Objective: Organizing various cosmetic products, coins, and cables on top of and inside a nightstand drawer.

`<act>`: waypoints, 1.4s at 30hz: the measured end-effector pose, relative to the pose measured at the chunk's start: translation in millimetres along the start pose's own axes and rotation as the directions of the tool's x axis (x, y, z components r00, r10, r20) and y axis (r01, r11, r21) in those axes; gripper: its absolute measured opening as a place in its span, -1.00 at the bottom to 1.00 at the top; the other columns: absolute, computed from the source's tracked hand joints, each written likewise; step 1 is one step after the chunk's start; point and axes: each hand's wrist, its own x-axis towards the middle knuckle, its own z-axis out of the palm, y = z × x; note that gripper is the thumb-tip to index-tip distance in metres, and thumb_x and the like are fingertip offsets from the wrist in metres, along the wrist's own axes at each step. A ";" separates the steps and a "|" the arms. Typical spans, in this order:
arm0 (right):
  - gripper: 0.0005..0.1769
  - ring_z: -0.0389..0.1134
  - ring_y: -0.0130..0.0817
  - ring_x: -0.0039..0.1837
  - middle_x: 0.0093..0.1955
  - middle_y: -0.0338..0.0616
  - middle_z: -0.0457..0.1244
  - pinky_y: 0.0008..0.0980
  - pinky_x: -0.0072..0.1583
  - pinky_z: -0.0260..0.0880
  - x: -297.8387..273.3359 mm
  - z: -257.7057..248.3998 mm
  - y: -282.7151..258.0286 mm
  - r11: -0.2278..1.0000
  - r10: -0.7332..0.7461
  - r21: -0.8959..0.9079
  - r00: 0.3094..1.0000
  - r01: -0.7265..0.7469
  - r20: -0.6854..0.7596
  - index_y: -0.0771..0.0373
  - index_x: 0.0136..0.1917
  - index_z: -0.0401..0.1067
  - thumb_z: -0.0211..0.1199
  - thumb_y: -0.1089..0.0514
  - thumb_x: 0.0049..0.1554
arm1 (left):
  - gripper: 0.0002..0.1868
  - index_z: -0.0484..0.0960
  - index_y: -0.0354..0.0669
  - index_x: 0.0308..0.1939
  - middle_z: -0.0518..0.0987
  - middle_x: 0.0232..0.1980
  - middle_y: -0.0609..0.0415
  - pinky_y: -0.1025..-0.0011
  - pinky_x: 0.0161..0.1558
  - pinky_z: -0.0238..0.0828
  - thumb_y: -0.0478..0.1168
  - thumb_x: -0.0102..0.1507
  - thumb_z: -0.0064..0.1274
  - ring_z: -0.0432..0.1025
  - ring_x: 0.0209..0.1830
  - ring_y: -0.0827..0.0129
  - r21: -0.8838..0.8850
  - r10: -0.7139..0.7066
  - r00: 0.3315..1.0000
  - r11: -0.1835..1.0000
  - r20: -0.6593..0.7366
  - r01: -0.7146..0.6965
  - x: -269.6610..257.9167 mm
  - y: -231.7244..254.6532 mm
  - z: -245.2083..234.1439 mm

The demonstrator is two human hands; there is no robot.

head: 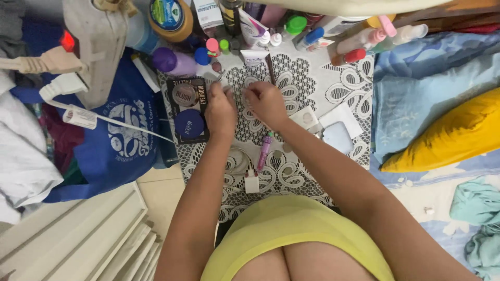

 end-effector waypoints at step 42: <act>-0.75 0.45 -0.02 -0.08 -0.07 0.00 0.42 -0.19 -0.02 0.45 57.1 -44.0 57.8 0.973 0.068 -0.150 0.844 -0.173 -0.532 0.19 -0.03 0.63 0.46 0.01 0.11 | -0.60 0.52 -0.12 0.24 0.65 -0.06 0.02 0.32 -0.15 0.53 -0.11 0.35 0.07 0.59 -0.22 0.24 -0.308 0.172 0.854 0.951 0.490 -0.015 -100.7 38.1 -27.1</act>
